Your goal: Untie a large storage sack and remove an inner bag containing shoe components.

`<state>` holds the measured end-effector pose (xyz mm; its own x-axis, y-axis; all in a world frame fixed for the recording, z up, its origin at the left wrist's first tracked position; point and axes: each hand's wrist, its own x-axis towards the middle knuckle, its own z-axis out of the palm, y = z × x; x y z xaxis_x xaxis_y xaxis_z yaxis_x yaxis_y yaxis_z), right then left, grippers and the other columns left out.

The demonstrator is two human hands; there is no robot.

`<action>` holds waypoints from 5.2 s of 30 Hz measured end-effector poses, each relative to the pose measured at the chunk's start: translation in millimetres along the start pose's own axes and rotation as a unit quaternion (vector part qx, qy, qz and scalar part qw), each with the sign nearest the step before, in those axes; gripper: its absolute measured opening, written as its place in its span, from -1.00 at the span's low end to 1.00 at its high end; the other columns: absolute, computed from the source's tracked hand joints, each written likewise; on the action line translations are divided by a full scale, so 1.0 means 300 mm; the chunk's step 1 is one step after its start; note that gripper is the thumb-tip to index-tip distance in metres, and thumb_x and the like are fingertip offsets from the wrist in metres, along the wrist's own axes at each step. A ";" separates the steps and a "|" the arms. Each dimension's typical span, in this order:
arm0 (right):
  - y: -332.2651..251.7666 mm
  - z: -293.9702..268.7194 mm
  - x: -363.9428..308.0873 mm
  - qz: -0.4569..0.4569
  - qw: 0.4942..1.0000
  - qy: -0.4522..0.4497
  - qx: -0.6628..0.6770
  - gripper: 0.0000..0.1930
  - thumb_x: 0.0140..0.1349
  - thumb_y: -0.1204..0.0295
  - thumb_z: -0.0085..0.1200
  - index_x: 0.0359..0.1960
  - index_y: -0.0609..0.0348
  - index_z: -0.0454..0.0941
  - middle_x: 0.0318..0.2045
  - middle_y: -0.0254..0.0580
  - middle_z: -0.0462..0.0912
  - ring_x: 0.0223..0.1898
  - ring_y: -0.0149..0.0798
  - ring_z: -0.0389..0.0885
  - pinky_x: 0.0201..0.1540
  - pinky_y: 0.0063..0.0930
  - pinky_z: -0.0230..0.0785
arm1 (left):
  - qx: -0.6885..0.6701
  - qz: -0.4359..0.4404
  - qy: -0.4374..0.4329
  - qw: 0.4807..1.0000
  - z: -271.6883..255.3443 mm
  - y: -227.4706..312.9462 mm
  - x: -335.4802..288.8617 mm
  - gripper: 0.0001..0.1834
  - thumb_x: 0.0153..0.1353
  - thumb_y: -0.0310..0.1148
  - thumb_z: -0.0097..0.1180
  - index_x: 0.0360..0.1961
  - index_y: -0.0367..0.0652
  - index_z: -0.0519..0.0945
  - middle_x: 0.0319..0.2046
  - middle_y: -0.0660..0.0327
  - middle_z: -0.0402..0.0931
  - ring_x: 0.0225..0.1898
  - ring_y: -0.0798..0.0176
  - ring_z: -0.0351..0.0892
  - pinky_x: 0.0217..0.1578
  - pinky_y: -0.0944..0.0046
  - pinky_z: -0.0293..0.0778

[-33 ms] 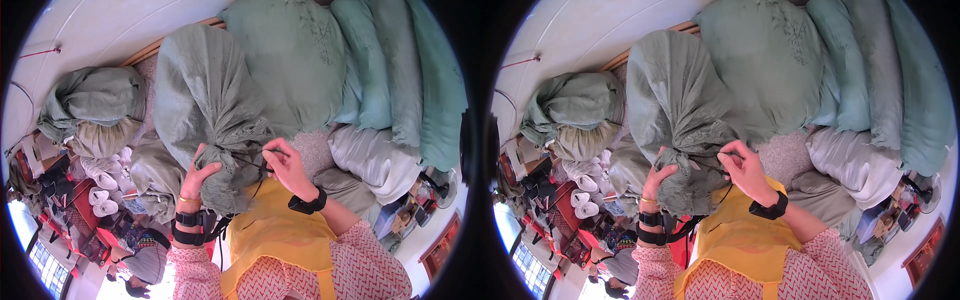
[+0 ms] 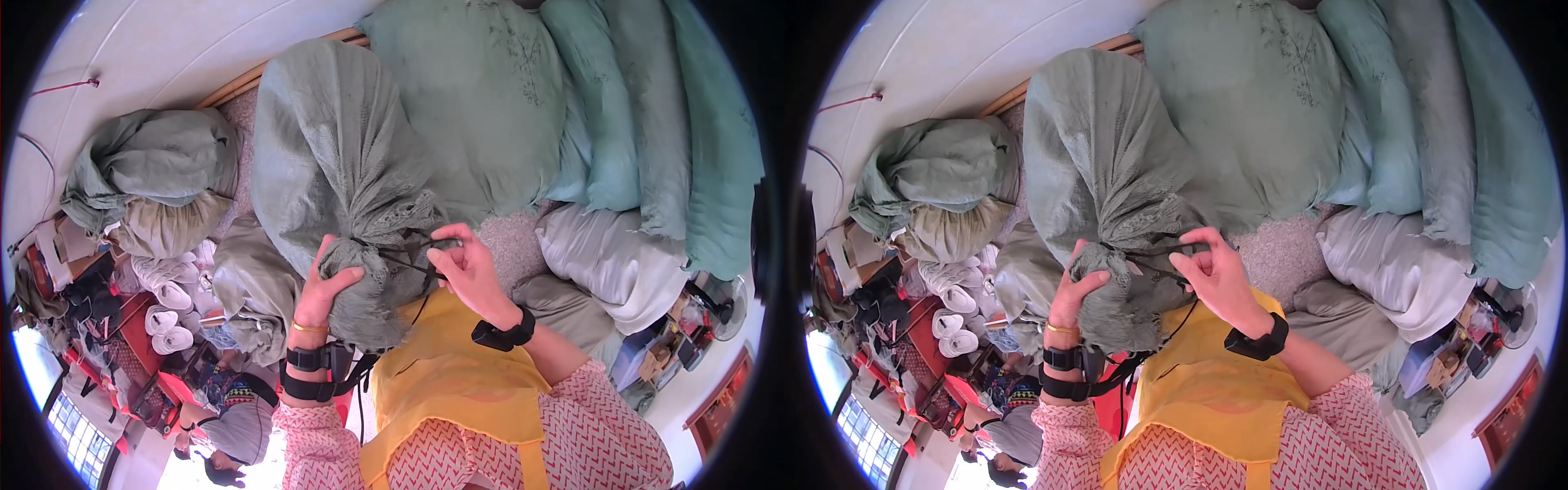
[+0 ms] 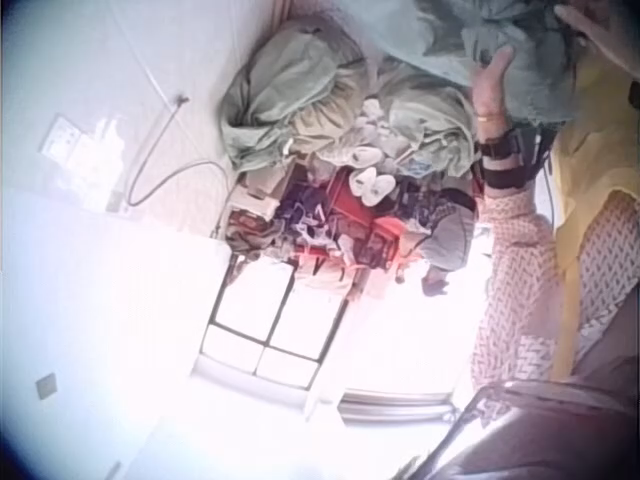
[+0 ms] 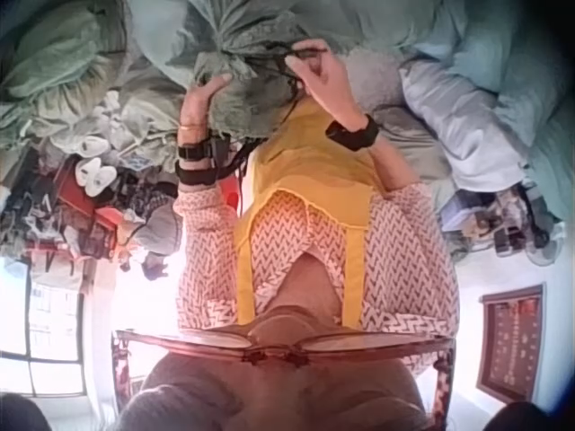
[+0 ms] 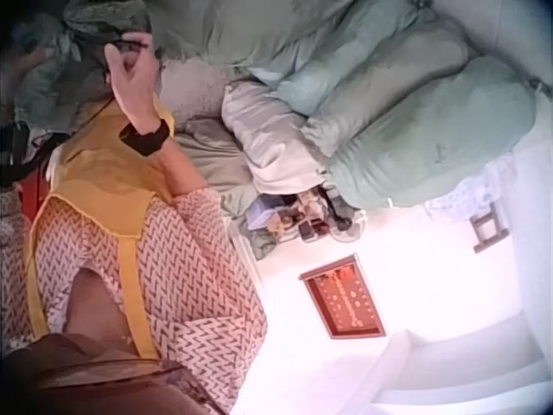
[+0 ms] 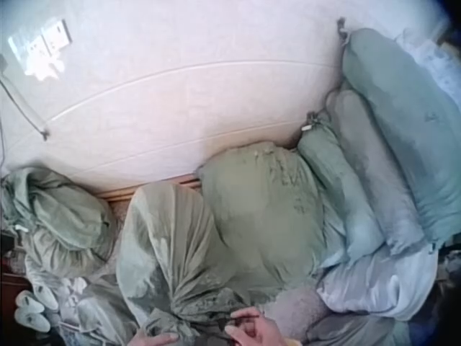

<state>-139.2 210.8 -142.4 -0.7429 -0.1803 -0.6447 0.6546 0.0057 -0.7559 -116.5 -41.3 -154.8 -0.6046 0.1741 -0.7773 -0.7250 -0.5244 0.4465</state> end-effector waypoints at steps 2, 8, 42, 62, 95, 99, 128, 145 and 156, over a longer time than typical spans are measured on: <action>-0.013 -0.007 -0.009 0.013 1.000 0.011 0.007 -0.85 0.34 0.43 0.20 -0.21 0.19 0.49 -0.63 -0.47 0.47 -0.61 -0.62 0.42 -0.54 -0.66 0.25 | 0.119 0.043 0.061 0.990 -0.003 -0.020 -0.004 -0.53 0.12 -0.58 0.31 0.05 -0.20 0.43 -0.12 0.24 0.58 -0.10 0.36 0.56 -0.07 0.32 0.51; -0.110 -0.017 -0.034 -0.116 0.967 -0.040 -0.223 -0.83 0.21 0.59 0.25 -0.18 0.16 0.59 -0.56 -0.44 0.52 -0.56 -0.60 0.44 -0.54 -0.62 0.25 | 0.330 0.189 0.048 0.923 0.015 -0.041 -0.022 -0.53 0.10 -0.65 0.27 -0.01 -0.13 0.36 -0.24 0.35 0.50 -0.15 0.45 0.48 -0.07 0.35 0.46; -0.183 0.117 0.306 -0.372 0.838 -0.137 -0.374 -0.92 0.24 0.49 0.14 -0.35 0.19 0.49 -0.42 -0.12 0.58 -0.38 0.07 0.58 -0.35 -0.14 0.41 | 0.257 0.147 0.054 0.954 0.017 0.063 -0.006 -0.56 0.04 -0.70 0.14 -0.01 -0.23 0.45 -0.25 0.29 0.57 -0.19 0.40 0.53 -0.14 0.36 0.47; -0.220 0.145 0.192 -0.401 0.817 -0.159 -0.383 -0.86 0.18 0.47 0.23 -0.35 0.18 0.49 -0.36 -0.17 0.47 -0.44 -0.03 0.59 -0.42 -0.20 0.45 | -0.106 0.021 -0.047 0.993 -0.062 0.016 -0.025 -0.80 0.33 -0.40 -0.03 -0.14 -0.30 0.52 -0.26 0.08 0.55 -0.28 0.27 0.49 -0.24 0.33 0.45; -0.079 0.205 0.047 -0.139 0.973 0.013 -0.183 -0.89 0.33 0.52 0.16 -0.20 0.32 0.66 -0.58 -0.26 0.64 -0.60 -0.58 0.44 -0.56 -0.60 0.27 | -0.152 0.015 -0.062 0.986 0.009 -0.030 -0.013 -0.78 0.39 -0.23 -0.02 -0.27 -0.18 0.40 -0.42 0.28 0.32 -0.46 0.38 0.21 -0.50 0.41 0.19; -0.063 0.229 0.075 -0.168 0.970 0.046 -0.171 -0.88 0.28 0.49 0.21 -0.24 0.29 0.65 -0.56 -0.06 0.65 -0.64 -0.36 0.53 -0.52 -0.46 0.34 | -0.166 0.021 -0.090 0.982 -0.005 -0.043 -0.009 -0.79 0.44 -0.22 -0.01 -0.17 -0.16 0.46 -0.45 0.27 0.33 -0.44 0.32 0.30 -0.43 0.38 0.28; -0.053 0.230 0.143 -0.197 0.963 0.003 -0.184 -0.91 0.17 0.63 0.19 -0.32 0.33 0.54 -0.55 -0.15 0.67 -0.54 -0.36 0.68 -0.44 -0.44 0.52 | 0.490 0.318 0.080 0.808 0.123 0.087 -0.051 -0.54 -0.01 -0.54 0.33 -0.07 -0.25 0.42 0.03 -0.11 0.51 0.05 -0.14 0.55 0.06 0.13 0.45; -0.147 0.175 0.124 -0.281 0.927 -0.024 -0.248 -0.86 0.12 0.63 0.17 -0.34 0.25 0.44 -0.54 -0.22 0.56 -0.54 -0.42 0.59 -0.44 -0.51 0.46 | 0.434 0.273 0.114 0.851 0.095 0.049 0.019 -0.63 0.00 -0.68 -0.18 -0.10 -0.27 0.38 -0.26 0.21 0.31 -0.21 0.31 0.31 -0.10 0.38 0.30; -0.286 0.051 0.170 0.048 0.974 -0.210 -0.069 -0.92 0.29 0.47 0.12 -0.28 0.17 0.48 -0.51 -0.41 0.59 -0.52 -0.63 0.47 -0.52 -0.70 0.21 | 0.290 0.247 0.001 0.924 0.063 0.035 0.019 -0.67 0.01 -0.63 -0.10 -0.13 -0.23 0.36 -0.21 0.31 0.23 -0.05 0.38 0.24 0.10 0.46 0.15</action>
<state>-231.1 186.1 -108.5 -0.5372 -0.5590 -0.6316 0.6722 0.1686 -0.7210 -133.9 -30.0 -146.1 -0.9093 0.0305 -0.4151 -0.4154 -0.0035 0.9096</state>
